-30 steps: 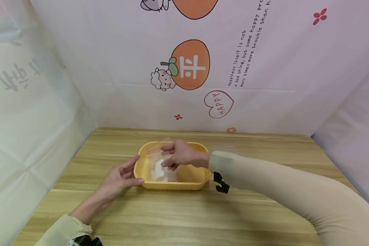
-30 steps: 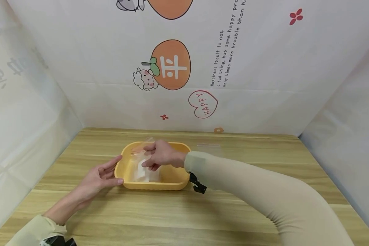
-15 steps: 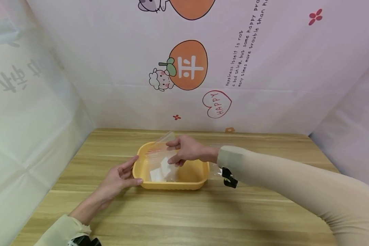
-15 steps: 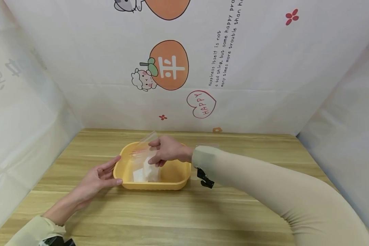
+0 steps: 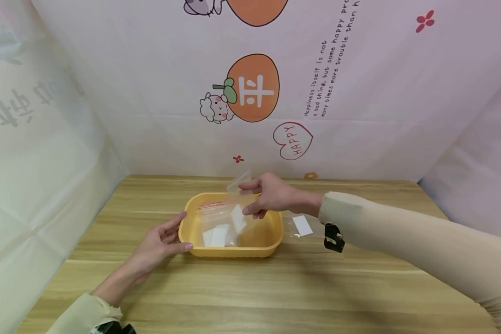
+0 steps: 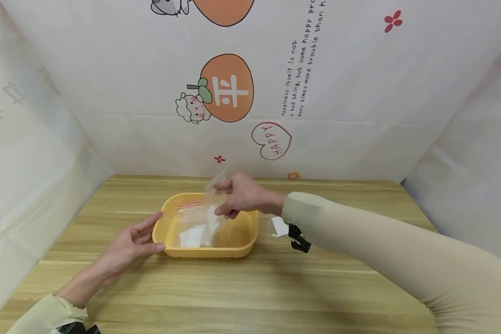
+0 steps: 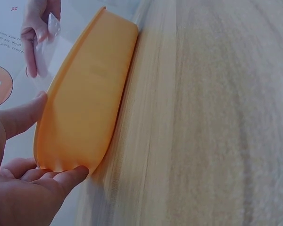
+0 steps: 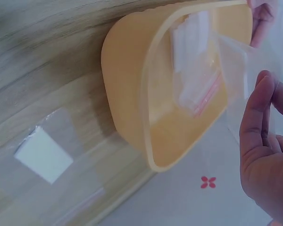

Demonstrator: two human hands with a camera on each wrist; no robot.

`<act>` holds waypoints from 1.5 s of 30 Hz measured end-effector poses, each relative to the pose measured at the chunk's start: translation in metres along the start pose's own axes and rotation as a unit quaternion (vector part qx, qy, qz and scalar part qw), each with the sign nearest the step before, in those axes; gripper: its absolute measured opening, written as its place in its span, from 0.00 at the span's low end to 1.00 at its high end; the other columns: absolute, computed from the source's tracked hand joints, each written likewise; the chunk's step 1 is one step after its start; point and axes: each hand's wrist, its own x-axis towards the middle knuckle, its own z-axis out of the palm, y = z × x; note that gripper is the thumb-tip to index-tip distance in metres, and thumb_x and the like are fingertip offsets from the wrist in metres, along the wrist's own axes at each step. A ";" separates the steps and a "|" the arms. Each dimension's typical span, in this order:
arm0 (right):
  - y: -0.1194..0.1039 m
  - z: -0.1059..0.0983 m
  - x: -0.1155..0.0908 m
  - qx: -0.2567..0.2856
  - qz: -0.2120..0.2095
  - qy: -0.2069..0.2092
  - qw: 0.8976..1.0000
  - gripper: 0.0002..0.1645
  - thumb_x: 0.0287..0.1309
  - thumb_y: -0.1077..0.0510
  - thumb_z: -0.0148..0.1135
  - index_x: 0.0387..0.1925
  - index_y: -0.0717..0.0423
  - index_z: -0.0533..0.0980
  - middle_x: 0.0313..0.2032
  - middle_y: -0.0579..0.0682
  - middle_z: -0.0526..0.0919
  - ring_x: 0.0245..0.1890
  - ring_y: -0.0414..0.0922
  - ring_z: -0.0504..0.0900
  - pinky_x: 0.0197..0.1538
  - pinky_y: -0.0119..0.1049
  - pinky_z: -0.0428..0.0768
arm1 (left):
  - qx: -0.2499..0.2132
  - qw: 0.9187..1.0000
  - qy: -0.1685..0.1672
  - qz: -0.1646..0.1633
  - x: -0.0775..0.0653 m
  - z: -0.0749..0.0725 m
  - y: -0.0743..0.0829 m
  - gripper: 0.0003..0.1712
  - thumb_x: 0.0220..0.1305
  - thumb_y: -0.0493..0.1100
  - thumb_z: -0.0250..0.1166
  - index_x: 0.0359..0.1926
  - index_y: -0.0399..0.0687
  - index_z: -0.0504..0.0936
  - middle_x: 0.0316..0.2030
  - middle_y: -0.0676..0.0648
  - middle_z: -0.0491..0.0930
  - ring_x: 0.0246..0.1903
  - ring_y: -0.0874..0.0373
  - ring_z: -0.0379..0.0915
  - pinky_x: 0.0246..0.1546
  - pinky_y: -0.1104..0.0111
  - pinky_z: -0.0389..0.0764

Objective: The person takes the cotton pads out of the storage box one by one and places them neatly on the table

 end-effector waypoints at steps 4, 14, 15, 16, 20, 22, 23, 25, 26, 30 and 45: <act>-0.001 -0.010 -0.011 -0.013 -0.014 0.005 1.000 0.44 0.58 0.66 0.79 0.74 0.62 0.71 0.61 0.59 0.84 0.28 0.50 0.89 0.40 0.46 0.91 | -0.001 1.000 -0.002 0.000 -0.001 0.000 0.000 0.57 0.65 0.37 0.75 0.83 0.36 0.47 0.82 0.37 0.43 0.78 0.39 0.47 0.68 0.68 0.67; 0.006 -0.037 -0.036 -0.021 -0.007 0.030 0.999 0.45 0.58 0.65 0.79 0.75 0.61 0.70 0.26 0.55 0.85 0.29 0.48 0.88 0.38 0.42 0.90 | -0.002 1.000 -0.002 0.003 -0.001 0.000 -0.001 0.57 0.66 0.36 0.75 0.83 0.36 0.47 0.82 0.36 0.43 0.78 0.39 0.47 0.68 0.67 0.67; 0.008 -0.039 -0.038 -0.023 -0.005 0.032 0.999 0.45 0.58 0.64 0.79 0.75 0.61 0.70 0.25 0.55 0.85 0.28 0.47 0.88 0.37 0.41 0.90 | -0.002 1.000 -0.003 0.004 -0.001 0.000 -0.001 0.57 0.66 0.36 0.75 0.83 0.36 0.47 0.82 0.36 0.43 0.78 0.39 0.48 0.68 0.67 0.67; 0.009 -0.041 -0.041 -0.025 -0.002 0.033 0.999 0.45 0.59 0.64 0.79 0.75 0.62 0.69 0.25 0.55 0.85 0.28 0.47 0.87 0.37 0.41 0.90 | -0.002 1.000 -0.002 0.006 0.000 0.000 -0.001 0.57 0.65 0.36 0.75 0.83 0.36 0.48 0.82 0.36 0.44 0.78 0.39 0.48 0.68 0.67 0.67; 0.018 -0.045 -0.053 -0.015 -0.001 0.028 0.999 0.46 0.59 0.64 0.78 0.76 0.64 0.68 0.26 0.57 0.87 0.29 0.50 0.87 0.37 0.41 0.90 | 0.003 1.000 -0.001 0.011 0.000 0.001 -0.001 0.57 0.65 0.35 0.75 0.83 0.35 0.48 0.82 0.35 0.44 0.78 0.39 0.49 0.67 0.68 0.68; 0.022 -0.046 -0.060 -0.007 -0.005 0.028 1.000 0.46 0.59 0.66 0.77 0.76 0.66 0.67 0.29 0.60 0.87 0.29 0.50 0.87 0.36 0.41 0.90 | 0.003 1.000 0.000 0.012 -0.001 0.001 -0.001 0.57 0.65 0.35 0.75 0.83 0.35 0.48 0.82 0.35 0.45 0.78 0.39 0.50 0.66 0.70 0.69; 0.025 -0.047 -0.063 0.000 -0.008 0.028 1.000 0.46 0.59 0.66 0.77 0.76 0.67 0.67 0.35 0.62 0.88 0.29 0.50 0.87 0.36 0.42 0.90 | 0.004 1.000 -0.001 0.012 -0.001 0.001 -0.002 0.57 0.65 0.35 0.75 0.83 0.35 0.48 0.82 0.35 0.45 0.78 0.40 0.50 0.66 0.70 0.69; 0.030 -0.048 -0.071 0.007 -0.010 0.033 0.999 0.46 0.59 0.67 0.77 0.75 0.67 0.66 0.48 0.65 0.87 0.29 0.49 0.87 0.36 0.42 0.90 | 0.002 1.000 -0.003 0.012 -0.001 0.001 -0.002 0.57 0.65 0.35 0.75 0.83 0.35 0.48 0.82 0.35 0.45 0.78 0.40 0.49 0.66 0.71 0.69; 0.032 -0.049 -0.074 0.011 -0.011 0.037 0.999 0.46 0.59 0.67 0.77 0.75 0.67 0.66 0.55 0.65 0.84 0.29 0.48 0.87 0.35 0.41 0.90 | -0.001 1.000 -0.003 0.010 -0.001 0.001 -0.002 0.57 0.65 0.35 0.75 0.83 0.35 0.48 0.82 0.36 0.45 0.78 0.40 0.49 0.66 0.71 0.69; 0.040 -0.054 -0.090 0.025 -0.005 0.050 0.998 0.48 0.59 0.67 0.77 0.77 0.66 0.65 0.72 0.63 0.71 0.29 0.47 0.86 0.34 0.40 0.89 | -0.003 1.000 -0.006 0.008 -0.001 0.000 -0.001 0.57 0.65 0.36 0.75 0.83 0.36 0.48 0.82 0.35 0.44 0.78 0.41 0.48 0.66 0.70 0.69; 0.076 -0.058 -0.132 0.075 -0.021 0.054 0.996 0.50 0.59 0.65 0.76 0.77 0.71 0.61 0.74 0.67 0.67 0.26 0.46 0.82 0.32 0.39 0.87 | 0.011 1.000 0.004 -0.003 -0.001 -0.001 0.000 0.57 0.65 0.38 0.76 0.84 0.40 0.50 0.82 0.37 0.46 0.78 0.41 0.50 0.67 0.68 0.68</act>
